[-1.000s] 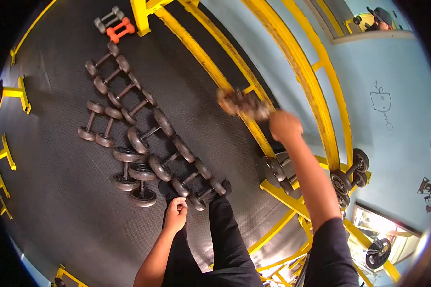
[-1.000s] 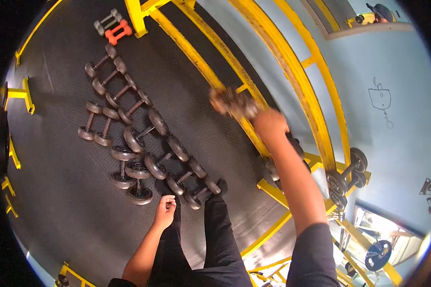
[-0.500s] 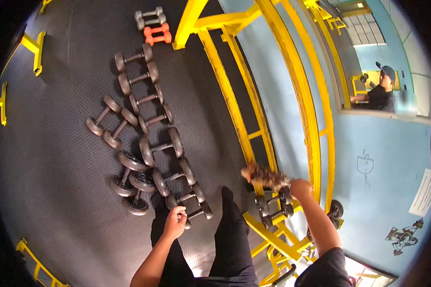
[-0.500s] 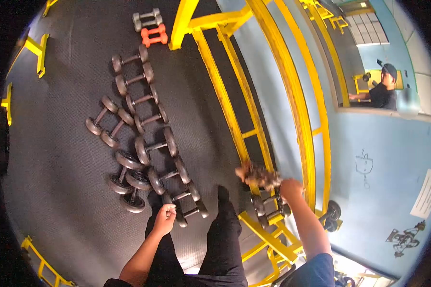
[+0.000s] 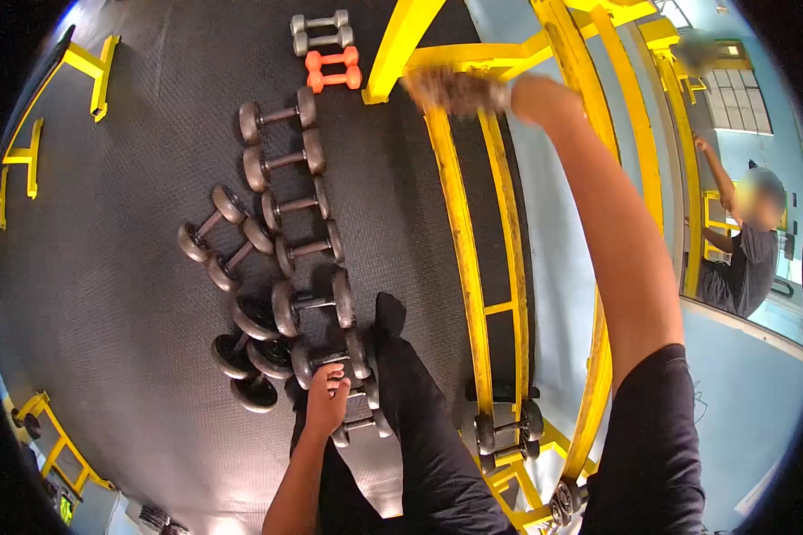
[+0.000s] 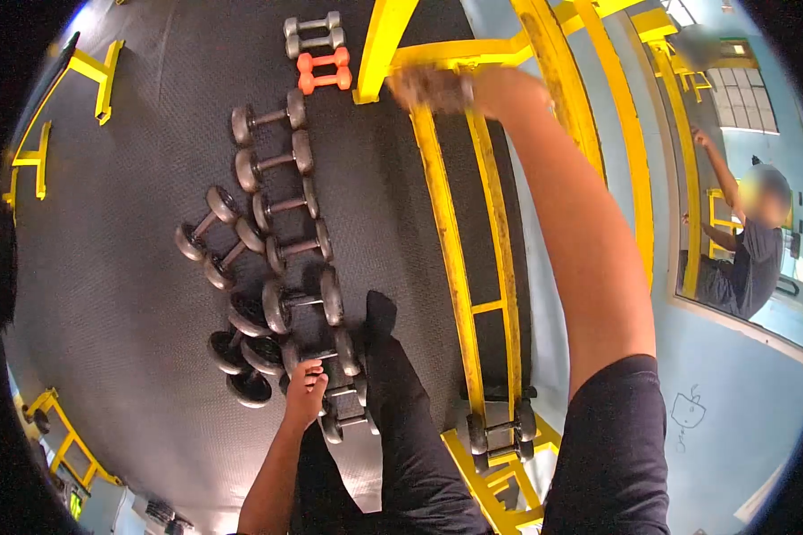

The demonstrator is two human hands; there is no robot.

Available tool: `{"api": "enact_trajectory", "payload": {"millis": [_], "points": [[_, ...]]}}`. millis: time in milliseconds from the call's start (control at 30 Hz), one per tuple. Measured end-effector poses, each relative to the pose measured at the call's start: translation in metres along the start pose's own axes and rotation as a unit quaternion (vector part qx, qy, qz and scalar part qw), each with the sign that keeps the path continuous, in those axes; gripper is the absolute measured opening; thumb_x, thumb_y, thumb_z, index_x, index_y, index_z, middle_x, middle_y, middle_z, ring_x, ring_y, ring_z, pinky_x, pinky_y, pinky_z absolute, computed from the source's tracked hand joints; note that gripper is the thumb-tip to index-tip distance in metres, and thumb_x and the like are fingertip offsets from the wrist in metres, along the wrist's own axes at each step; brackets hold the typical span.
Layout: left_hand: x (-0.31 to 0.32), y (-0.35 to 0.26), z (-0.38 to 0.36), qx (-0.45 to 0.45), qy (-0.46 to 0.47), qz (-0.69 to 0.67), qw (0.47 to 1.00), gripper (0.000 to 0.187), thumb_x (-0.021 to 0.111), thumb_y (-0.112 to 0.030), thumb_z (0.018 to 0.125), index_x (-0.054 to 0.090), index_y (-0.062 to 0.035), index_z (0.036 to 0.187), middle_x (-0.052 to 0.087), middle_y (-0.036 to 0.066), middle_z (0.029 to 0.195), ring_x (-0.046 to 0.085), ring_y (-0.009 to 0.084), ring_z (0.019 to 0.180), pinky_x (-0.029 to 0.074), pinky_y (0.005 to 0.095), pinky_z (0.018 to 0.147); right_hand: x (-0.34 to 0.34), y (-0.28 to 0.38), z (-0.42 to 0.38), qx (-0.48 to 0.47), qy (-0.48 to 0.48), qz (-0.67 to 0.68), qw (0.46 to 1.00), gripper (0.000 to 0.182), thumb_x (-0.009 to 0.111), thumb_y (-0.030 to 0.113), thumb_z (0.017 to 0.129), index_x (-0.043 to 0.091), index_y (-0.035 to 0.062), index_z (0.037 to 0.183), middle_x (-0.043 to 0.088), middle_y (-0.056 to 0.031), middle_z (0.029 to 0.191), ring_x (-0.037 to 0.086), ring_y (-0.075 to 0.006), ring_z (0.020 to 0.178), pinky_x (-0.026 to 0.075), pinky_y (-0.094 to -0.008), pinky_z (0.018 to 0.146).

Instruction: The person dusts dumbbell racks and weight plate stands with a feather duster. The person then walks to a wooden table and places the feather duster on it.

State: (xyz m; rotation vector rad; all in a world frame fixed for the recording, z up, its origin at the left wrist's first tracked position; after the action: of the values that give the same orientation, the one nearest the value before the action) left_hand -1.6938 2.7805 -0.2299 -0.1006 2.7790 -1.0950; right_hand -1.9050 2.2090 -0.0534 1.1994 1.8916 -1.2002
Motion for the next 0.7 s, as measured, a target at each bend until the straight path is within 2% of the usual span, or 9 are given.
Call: {"api": "enact_trajectory", "payload": {"millis": [67, 133, 167, 233, 267, 367, 500, 600, 700], "points": [[0.018, -0.005, 0.005, -0.015, 0.005, 0.02, 1.0, 0.036, 0.065, -0.016, 0.094, 0.055, -0.0072, 0.128, 0.061, 0.01, 0.117, 0.062, 0.0204, 0.097, 0.05, 0.0348, 0.083, -0.008, -0.009, 0.02, 0.018, -0.04, 0.006, 0.999, 0.032, 0.059, 0.024, 0.089, 0.072, 0.0086, 0.115, 0.069, -0.0185, 0.121, 0.066, -0.0391, 0.112, 0.054, -0.0549, 0.09], [0.035, -0.01, 0.01, -0.025, 0.02, 0.003, 0.999, 0.037, 0.065, -0.018, 0.094, 0.055, -0.0071, 0.128, 0.061, 0.011, 0.118, 0.062, 0.0212, 0.1, 0.05, 0.036, 0.084, -0.017, -0.017, 0.025, -0.033, -0.165, 0.093, 0.981, 0.028, 0.054, 0.017, 0.091, 0.072, 0.0053, 0.109, 0.07, -0.0205, 0.117, 0.068, -0.0383, 0.108, 0.056, -0.0496, 0.088], [0.041, -0.013, 0.012, -0.037, 0.02, 0.007, 0.999, 0.036, 0.065, -0.017, 0.094, 0.055, -0.0072, 0.128, 0.06, 0.01, 0.118, 0.062, 0.0205, 0.1, 0.05, 0.0361, 0.085, -0.007, -0.026, 0.01, -0.004, -0.181, 0.136, 0.974, 0.025, 0.053, 0.015, 0.09, 0.07, 0.0033, 0.103, 0.071, -0.022, 0.109, 0.069, -0.0381, 0.103, 0.056, -0.0472, 0.086], [0.048, -0.027, 0.02, -0.015, 0.027, -0.009, 0.999, 0.035, 0.064, -0.016, 0.095, 0.055, -0.0074, 0.127, 0.061, 0.01, 0.117, 0.062, 0.0199, 0.099, 0.05, 0.0355, 0.084, 0.046, -0.038, 0.001, -0.072, -0.244, 0.138, 0.957, 0.022, 0.052, 0.013, 0.089, 0.067, 0.0032, 0.101, 0.071, -0.0226, 0.104, 0.069, -0.0395, 0.099, 0.055, -0.0489, 0.085], [0.049, -0.035, 0.024, 0.004, 0.03, -0.025, 0.999, 0.033, 0.064, -0.014, 0.095, 0.055, -0.0077, 0.126, 0.061, 0.009, 0.116, 0.062, 0.0192, 0.098, 0.05, 0.0349, 0.084, 0.082, -0.05, -0.009, -0.018, -0.162, 0.172, 0.972, 0.02, 0.051, 0.013, 0.088, 0.065, 0.0035, 0.1, 0.07, -0.0229, 0.1, 0.068, -0.041, 0.095, 0.055, -0.0505, 0.085], [0.043, -0.055, 0.038, 0.03, 0.037, 0.004, 0.999, 0.031, 0.064, -0.012, 0.095, 0.056, -0.0078, 0.124, 0.062, 0.006, 0.111, 0.06, 0.0147, 0.093, 0.05, 0.0302, 0.082, 0.198, -0.073, -0.071, 0.013, -0.058, 0.218, 0.974, 0.026, 0.057, 0.005, 0.084, 0.061, 0.0041, 0.11, 0.069, -0.0244, 0.103, 0.067, -0.0421, 0.097, 0.054, -0.0525, 0.085], [0.041, -0.073, 0.047, 0.065, 0.062, 0.024, 0.996, 0.027, 0.063, -0.009, 0.096, 0.058, -0.0049, 0.122, 0.062, 0.006, 0.106, 0.061, 0.0135, 0.091, 0.052, 0.0293, 0.082, 0.282, -0.119, -0.248, 0.114, 0.025, 0.256, 0.96, 0.062, 0.062, 0.005, 0.083, 0.046, 0.0106, 0.142, 0.066, -0.0255, 0.102, 0.064, -0.0424, 0.098, 0.053, -0.0512, 0.085], [0.039, -0.073, 0.042, 0.061, 0.093, 0.05, 0.993, 0.028, 0.063, -0.008, 0.096, 0.058, -0.0042, 0.122, 0.062, 0.007, 0.106, 0.062, 0.0141, 0.089, 0.053, 0.0299, 0.083, 0.341, -0.15, -0.393, 0.14, -0.008, 0.304, 0.942, 0.052, 0.051, -0.002, 0.08, 0.06, 0.0063, 0.131, 0.065, -0.0286, 0.083, 0.063, -0.048, 0.082, 0.05, -0.0555, 0.073], [0.037, -0.068, 0.032, 0.077, 0.115, 0.099, 0.985, 0.028, 0.064, -0.01, 0.095, 0.058, -0.0041, 0.122, 0.063, 0.006, 0.103, 0.061, 0.0133, 0.088, 0.052, 0.0293, 0.08, 0.365, -0.172, -0.52, 0.25, 0.037, 0.364, 0.896, 0.047, 0.051, 0.002, 0.08, 0.067, 0.0098, 0.123, 0.066, -0.0292, 0.086, 0.064, -0.0481, 0.085, 0.052, -0.0527, 0.073]]}}
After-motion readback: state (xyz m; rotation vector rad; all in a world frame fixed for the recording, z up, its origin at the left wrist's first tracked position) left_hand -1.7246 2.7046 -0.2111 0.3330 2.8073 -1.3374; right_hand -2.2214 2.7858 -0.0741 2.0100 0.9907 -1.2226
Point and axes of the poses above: each hand's wrist, its own z-axis towards the middle knuckle, its own x-axis out of the palm, y = z × x, the point moved 9 cm from there along z, towards the middle knuckle
